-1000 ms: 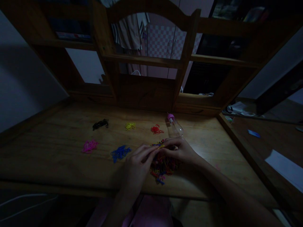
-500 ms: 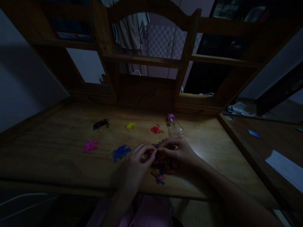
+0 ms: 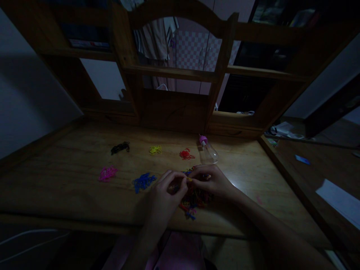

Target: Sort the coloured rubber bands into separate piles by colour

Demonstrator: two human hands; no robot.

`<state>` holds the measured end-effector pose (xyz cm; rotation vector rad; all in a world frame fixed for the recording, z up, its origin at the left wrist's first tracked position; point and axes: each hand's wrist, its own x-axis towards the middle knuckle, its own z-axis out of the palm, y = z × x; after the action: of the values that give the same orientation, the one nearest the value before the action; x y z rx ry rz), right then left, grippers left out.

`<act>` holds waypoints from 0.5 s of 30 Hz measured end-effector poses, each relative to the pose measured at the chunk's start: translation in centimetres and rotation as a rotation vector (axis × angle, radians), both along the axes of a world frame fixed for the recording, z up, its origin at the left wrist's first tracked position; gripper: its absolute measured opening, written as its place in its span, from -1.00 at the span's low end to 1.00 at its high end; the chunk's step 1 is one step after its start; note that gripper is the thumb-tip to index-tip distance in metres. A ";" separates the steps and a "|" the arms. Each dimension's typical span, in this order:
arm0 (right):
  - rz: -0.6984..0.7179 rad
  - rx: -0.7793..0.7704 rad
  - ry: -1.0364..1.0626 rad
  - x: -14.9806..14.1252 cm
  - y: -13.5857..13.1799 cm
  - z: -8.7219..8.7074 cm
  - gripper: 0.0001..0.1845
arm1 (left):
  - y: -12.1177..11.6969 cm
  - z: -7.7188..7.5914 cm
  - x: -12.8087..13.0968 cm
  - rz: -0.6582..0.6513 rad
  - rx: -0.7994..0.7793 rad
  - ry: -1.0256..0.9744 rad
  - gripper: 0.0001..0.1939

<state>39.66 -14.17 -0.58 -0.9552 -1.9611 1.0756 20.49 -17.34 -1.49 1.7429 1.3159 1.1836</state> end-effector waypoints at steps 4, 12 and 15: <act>-0.003 0.028 -0.019 0.0 -0.1 0.0 -0.82 | -0.1 0.1 0.3 0.012 -0.041 -0.108 -0.95; -0.010 0.022 -0.062 0.1 -0.2 0.4 -0.81 | 2.4 0.2 -2.7 0.086 -0.144 -0.170 -0.82; -0.042 0.062 -0.086 0.3 -0.2 0.6 -0.83 | 5.5 1.4 -5.5 0.144 -0.032 0.069 -0.79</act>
<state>40.00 -14.32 0.01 -1.0197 -2.0228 0.9593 14.95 -11.88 -0.10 1.7031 1.5144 1.1830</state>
